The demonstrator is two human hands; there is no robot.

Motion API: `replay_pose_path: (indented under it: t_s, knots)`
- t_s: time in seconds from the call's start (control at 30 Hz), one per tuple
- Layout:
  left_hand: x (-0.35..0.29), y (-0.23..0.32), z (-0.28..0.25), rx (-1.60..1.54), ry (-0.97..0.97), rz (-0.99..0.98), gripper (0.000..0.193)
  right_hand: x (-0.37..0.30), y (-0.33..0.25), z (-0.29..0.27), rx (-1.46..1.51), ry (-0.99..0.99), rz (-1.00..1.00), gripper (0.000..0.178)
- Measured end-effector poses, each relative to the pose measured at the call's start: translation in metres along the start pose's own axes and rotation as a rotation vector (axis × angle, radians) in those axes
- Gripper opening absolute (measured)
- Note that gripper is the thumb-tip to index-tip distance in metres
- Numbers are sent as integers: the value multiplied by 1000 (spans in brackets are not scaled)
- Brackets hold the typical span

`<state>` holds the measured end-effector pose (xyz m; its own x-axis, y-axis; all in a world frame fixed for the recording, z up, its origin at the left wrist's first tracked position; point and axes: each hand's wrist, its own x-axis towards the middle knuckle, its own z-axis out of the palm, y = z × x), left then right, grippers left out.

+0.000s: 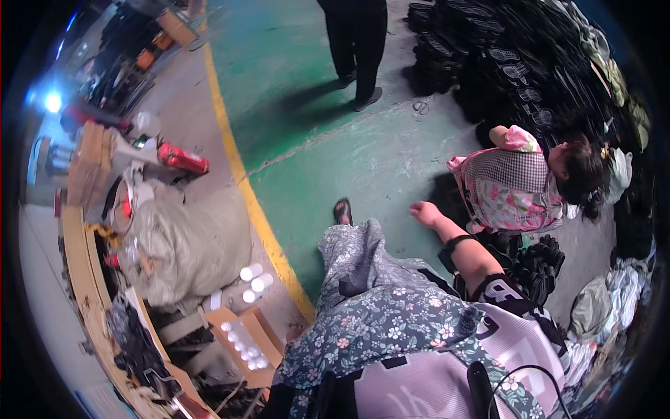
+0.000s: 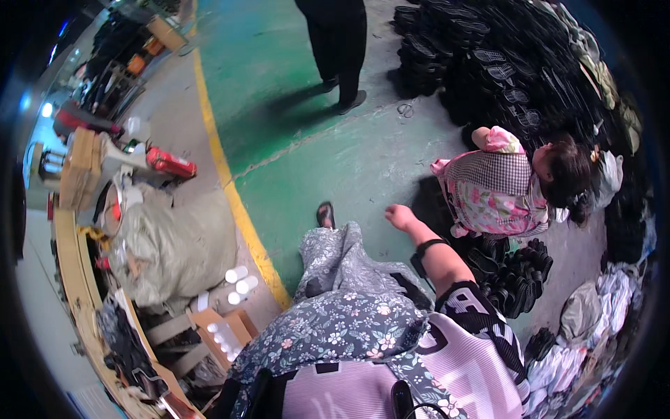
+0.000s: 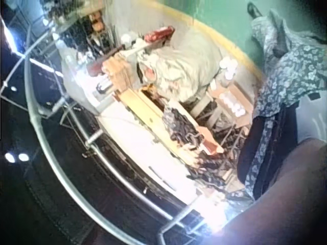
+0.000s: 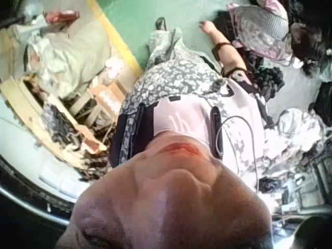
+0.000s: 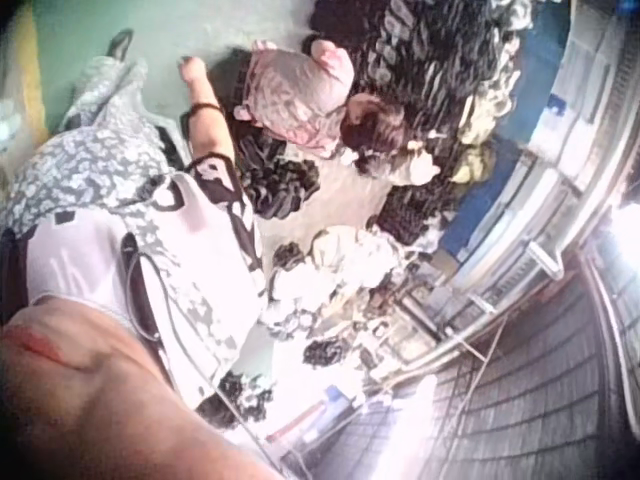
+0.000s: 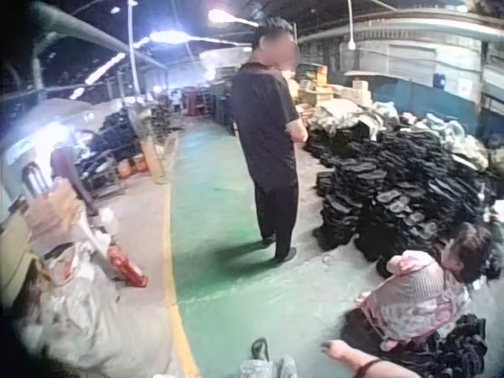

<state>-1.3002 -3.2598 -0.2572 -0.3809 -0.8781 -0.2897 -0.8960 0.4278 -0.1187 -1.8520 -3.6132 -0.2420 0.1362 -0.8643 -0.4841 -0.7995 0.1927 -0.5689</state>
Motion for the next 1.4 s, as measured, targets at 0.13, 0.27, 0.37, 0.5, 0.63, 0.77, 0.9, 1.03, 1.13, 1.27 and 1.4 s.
replay_pose_path:
  t_s: [0.13, 0.27, 0.37, 0.5, 0.63, 0.77, 0.9, 1.03, 1.13, 1.27, 1.4]
  knots:
    - [-38, -99, -43, -24, -106, 85, 24, 87, -53, -10, 256, -44, 50, 31]
    - [56, -214, -88, -58, -235, 159, 20, 147, -65, -32, 526, -140, 229, 26]
    - [378, -256, -78, -51, -345, 216, 17, 188, -39, -60, 537, -14, 260, 21]
    - [643, -291, -155, -841, -300, -461, 23, 254, -26, -118, 752, 124, 374, 18]
    - [810, -208, -239, -882, -382, -464, 16, 312, 17, -156, 989, 268, 472, 18]
    - [901, -91, -246, -1151, -484, -305, 13, 383, 95, -178, 928, 290, 524, 19]
    - [942, -17, -230, -570, -621, 9, 16, 468, 145, -206, 629, 260, 567, 24]
    - [982, 30, -217, -287, -707, 260, 22, 536, 192, -211, 624, 336, 654, 27]
    - [987, 25, -171, -258, -736, 364, 17, 599, 234, -194, 695, 336, 722, 31]
    - [1026, 25, -151, -307, -908, 383, 18, 691, 321, -139, 709, 353, 750, 34]
    - [1032, 9, -133, -228, -971, 517, 20, 788, 400, -102, 605, 608, 852, 40]
